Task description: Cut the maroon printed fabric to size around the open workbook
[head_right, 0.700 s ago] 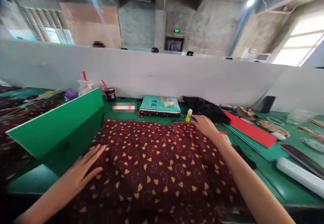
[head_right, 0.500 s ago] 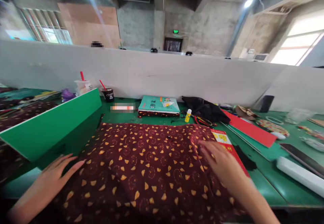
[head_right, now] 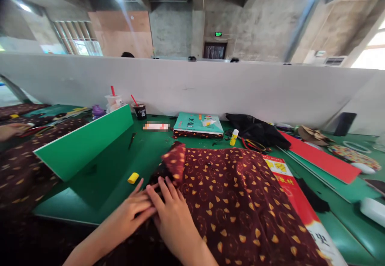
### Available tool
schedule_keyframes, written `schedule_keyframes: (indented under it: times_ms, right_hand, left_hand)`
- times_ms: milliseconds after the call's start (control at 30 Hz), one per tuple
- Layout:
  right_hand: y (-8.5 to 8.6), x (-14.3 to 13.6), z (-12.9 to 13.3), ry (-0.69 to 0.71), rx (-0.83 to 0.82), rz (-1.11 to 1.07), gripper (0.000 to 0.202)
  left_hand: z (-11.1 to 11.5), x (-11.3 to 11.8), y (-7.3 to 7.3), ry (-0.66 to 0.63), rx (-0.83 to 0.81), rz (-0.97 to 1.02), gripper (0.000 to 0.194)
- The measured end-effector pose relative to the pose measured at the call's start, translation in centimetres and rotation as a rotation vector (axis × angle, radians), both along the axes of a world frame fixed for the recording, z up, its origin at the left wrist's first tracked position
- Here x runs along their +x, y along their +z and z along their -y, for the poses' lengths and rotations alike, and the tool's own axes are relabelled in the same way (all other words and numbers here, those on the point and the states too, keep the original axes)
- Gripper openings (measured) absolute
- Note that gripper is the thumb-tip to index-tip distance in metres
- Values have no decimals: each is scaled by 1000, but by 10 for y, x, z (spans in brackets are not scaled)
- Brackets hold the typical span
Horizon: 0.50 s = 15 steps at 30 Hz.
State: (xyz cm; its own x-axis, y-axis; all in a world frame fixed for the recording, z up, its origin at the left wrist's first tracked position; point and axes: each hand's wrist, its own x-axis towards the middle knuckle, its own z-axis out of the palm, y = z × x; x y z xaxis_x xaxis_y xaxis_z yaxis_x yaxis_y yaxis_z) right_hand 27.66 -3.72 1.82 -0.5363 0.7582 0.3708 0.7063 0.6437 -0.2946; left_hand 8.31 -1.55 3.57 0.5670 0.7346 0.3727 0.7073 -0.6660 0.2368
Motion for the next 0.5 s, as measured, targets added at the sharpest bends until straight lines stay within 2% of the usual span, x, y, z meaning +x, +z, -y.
schedule_keyframes:
  times_ms: [33, 133, 200, 267, 333, 500]
  right_hand:
    - [-4, -2, -4, -14, -51, 7, 69]
    - [-9, 0, -9, -35, -154, -12, 52]
    - [-6, 4, -9, -25, -182, -43, 51]
    - [0, 11, -9, 12, -179, -95, 52]
    - [6, 19, -11, 30, -135, -163, 48]
    - [12, 37, -16, -106, 23, -281, 34]
  left_hand:
    - [-1, -4, -2, 56, 38, 33, 27]
    - [-12, -30, -7, 335, 202, 141, 31]
    - [-21, -44, -10, 441, 189, 110, 34]
    - [-27, -47, -12, 461, 139, 81, 33]
    - [-29, -39, -12, 451, 128, 88, 31]
    - [-31, -10, -16, 428, 107, -9, 28]
